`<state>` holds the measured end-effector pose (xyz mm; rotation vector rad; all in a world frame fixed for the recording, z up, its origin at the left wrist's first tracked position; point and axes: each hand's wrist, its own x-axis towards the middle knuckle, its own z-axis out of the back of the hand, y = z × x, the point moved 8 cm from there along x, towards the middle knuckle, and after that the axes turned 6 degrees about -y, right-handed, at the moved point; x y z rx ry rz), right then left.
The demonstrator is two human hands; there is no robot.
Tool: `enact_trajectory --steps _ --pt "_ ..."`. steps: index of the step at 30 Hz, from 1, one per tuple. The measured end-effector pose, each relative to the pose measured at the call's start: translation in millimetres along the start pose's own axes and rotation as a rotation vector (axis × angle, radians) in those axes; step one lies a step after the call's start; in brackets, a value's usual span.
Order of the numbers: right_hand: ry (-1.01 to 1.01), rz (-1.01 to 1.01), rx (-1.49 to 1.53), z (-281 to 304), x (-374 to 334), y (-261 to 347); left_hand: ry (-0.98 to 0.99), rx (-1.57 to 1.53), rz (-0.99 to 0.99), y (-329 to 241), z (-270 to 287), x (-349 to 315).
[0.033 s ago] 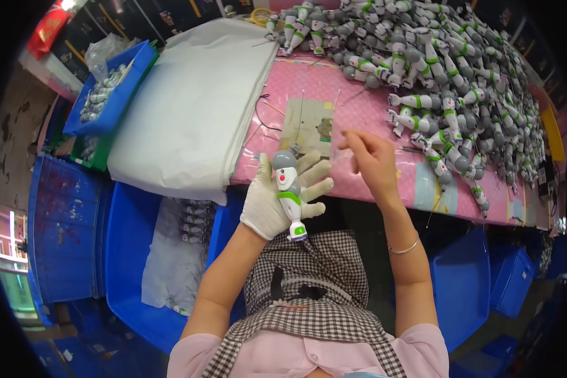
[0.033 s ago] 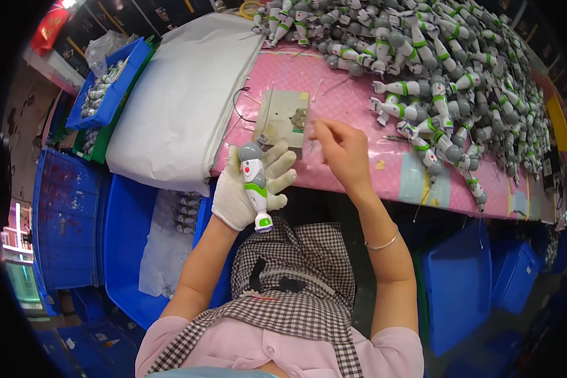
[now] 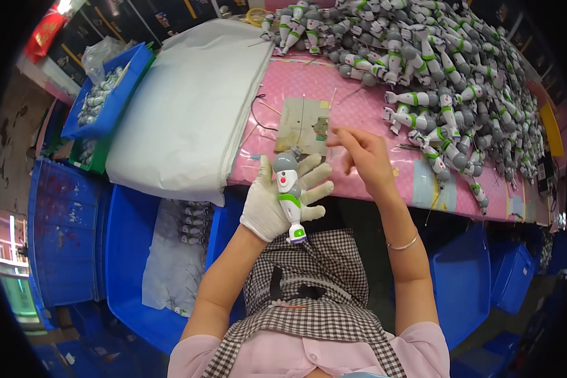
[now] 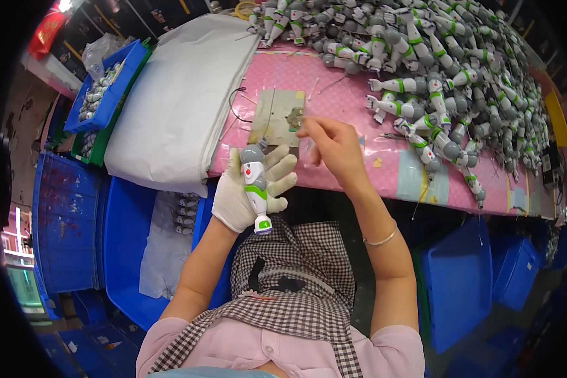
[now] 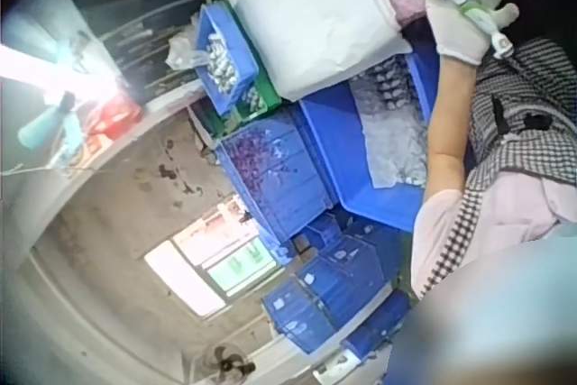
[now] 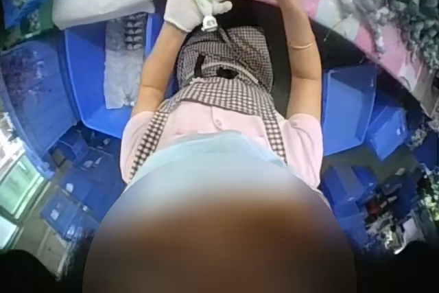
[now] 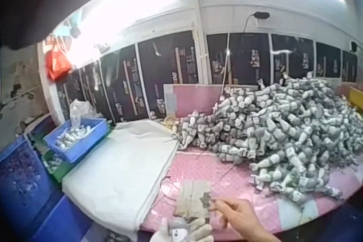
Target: Checking snowman-themed toys against a test block and sorting them into crates.
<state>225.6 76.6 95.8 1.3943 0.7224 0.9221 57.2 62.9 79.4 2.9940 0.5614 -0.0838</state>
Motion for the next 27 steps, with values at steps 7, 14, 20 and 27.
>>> enact_trajectory --steps 7,14,20,27 --pt "0.213 -0.403 0.549 -33.9 9.2 -19.0 -0.154 0.087 0.106 32.5 21.3 3.1" --pt "0.212 -0.444 0.63 -12.9 4.8 -29.6 -0.245 0.251 0.094 37.2 32.6 7.1" --pt "0.104 -0.117 0.219 -5.4 22.3 -32.8 -0.68 1.391 -0.104 10.9 36.1 -3.1" --pt "0.051 0.414 -0.535 -20.1 30.4 4.3 -0.589 1.115 -0.458 -38.5 5.5 10.3"
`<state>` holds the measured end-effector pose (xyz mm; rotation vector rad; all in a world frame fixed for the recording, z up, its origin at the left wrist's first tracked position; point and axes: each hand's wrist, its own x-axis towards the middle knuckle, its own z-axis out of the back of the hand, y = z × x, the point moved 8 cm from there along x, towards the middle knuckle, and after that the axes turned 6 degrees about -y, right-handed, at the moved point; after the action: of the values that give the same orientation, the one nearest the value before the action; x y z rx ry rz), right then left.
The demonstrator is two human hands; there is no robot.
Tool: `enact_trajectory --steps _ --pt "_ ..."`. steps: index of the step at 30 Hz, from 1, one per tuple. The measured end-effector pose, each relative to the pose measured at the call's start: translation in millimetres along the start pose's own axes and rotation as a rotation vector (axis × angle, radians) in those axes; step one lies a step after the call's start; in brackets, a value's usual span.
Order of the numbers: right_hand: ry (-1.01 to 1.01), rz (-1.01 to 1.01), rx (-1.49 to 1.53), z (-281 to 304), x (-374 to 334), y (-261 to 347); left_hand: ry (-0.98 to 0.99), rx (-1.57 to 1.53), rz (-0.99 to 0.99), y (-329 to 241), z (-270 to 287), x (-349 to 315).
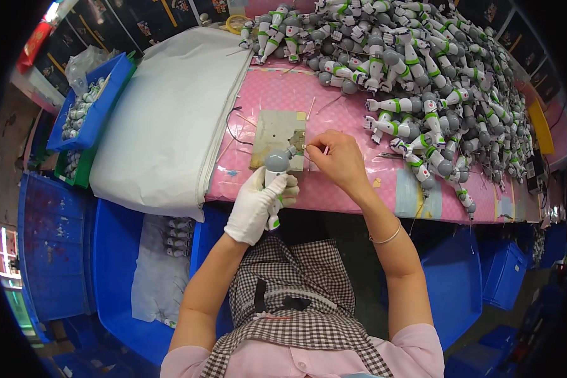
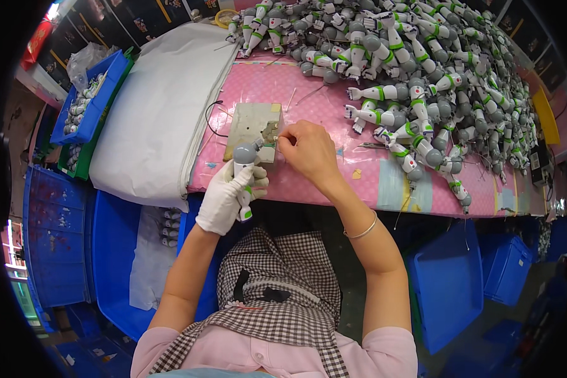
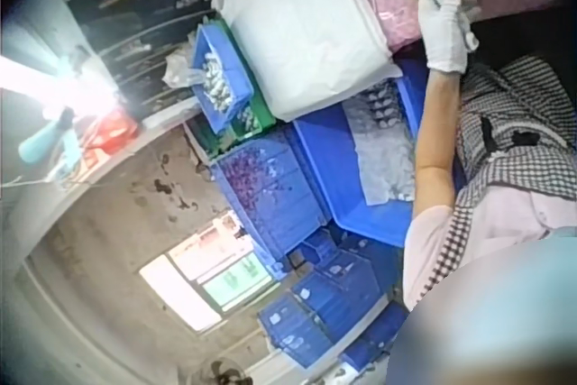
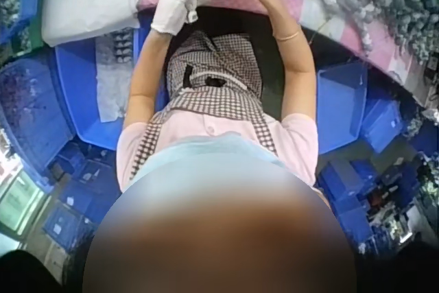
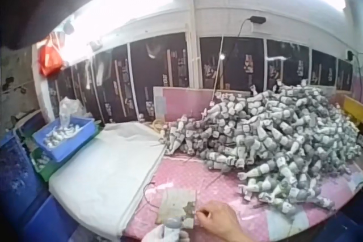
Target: Checking snowman-themed toys against a test block and sorting them into crates.
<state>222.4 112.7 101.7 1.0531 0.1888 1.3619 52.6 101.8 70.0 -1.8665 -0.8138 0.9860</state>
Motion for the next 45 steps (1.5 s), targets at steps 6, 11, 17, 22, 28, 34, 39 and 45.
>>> enact_trajectory --steps 6,11,17,22,28,34,39,45 --pt "0.351 -0.24 0.124 -12.8 11.9 -14.6 0.091 -0.115 0.131 -2.6 -3.0 8.4" --pt "0.431 -0.157 0.108 -15.2 23.4 -7.7 0.069 -0.094 0.102 -5.2 -3.5 13.8" --pt "0.555 -0.347 0.179 -23.7 22.5 -17.5 0.09 -0.157 0.073 -6.8 -3.9 14.3" --pt "0.484 -0.387 0.211 -16.6 21.0 -11.7 0.066 -0.146 0.095 -5.4 -4.5 14.1" --pt "0.087 -0.225 0.129 38.3 88.0 -32.7 0.111 -0.217 0.139 -15.0 29.9 -27.3" --pt "-0.081 0.187 -1.089 24.5 142.7 -48.3 -0.897 -0.277 -0.57 -30.4 279.4 -115.0" --pt "-0.035 0.253 -1.242 5.9 142.4 -30.9 -1.393 -0.436 -0.072 123.6 454.9 -181.1" --pt "-0.256 0.369 -0.891 51.9 108.2 -3.9 -1.59 -0.15 0.31 260.5 554.9 -183.8"
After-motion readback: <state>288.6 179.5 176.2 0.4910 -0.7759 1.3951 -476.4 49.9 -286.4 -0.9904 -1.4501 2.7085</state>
